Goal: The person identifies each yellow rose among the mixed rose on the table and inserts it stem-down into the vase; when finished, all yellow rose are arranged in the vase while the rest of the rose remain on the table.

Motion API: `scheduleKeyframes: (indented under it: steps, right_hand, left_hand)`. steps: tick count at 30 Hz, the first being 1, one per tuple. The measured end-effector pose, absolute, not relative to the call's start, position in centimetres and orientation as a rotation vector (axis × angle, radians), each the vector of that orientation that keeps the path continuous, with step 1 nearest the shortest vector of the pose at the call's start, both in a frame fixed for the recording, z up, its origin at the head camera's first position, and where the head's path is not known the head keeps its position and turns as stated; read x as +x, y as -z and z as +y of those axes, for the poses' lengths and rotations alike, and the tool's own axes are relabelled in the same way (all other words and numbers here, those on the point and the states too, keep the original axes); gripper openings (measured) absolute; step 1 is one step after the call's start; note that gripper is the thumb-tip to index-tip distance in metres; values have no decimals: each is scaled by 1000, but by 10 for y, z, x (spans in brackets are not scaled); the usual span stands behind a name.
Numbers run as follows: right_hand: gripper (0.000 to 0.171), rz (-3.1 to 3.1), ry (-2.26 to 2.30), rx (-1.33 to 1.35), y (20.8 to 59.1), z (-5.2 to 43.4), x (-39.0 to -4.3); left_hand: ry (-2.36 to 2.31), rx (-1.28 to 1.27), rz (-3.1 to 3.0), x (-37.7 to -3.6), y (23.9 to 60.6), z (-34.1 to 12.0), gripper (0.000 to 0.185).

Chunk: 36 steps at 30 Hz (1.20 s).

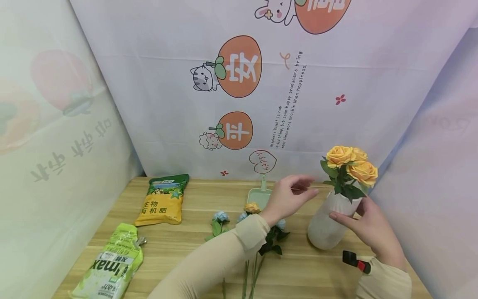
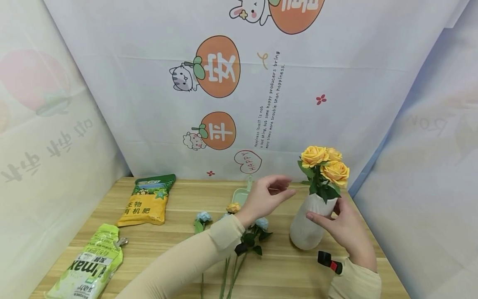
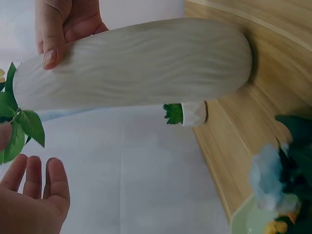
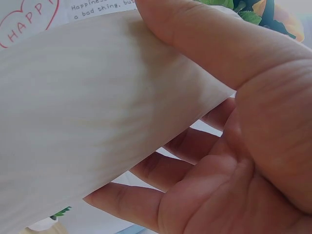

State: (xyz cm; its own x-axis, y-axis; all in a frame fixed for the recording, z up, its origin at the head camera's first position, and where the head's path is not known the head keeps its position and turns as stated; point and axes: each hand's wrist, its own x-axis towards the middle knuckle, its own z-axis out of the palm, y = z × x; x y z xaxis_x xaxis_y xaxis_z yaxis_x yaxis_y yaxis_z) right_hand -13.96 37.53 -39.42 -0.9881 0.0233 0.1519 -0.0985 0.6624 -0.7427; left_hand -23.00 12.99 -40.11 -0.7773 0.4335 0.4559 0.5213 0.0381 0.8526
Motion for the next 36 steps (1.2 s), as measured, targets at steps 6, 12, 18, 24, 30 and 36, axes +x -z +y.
scheduleKeyframes:
  steps: [6,12,18,24,30,36]
  right_hand:
    - [92,-2723,-1239,63,393,374,-138]
    - [96,-2709,-1284,70,392,373,-135]
    - [96,-2721,-1292,58,391,372,-135]
    - [97,-2731,-1300,47,390,372,-135]
    - [97,-2740,-1252,58,392,374,-135]
    - [94,-2740,-1256,56,394,376,-137]
  left_hand:
    - [1893,-1060,-2334,-226,411,95,57]
    - [1865,-1054,-2422,-219,427,61,64]
    - [1848,-1016,-2487,-211,443,30,69]
    - [1849,-971,-2516,-200,457,7,69]
    - [1835,-947,-2587,-186,473,-11,70]
    - [1909,-878,-2527,-177,487,-27,69]
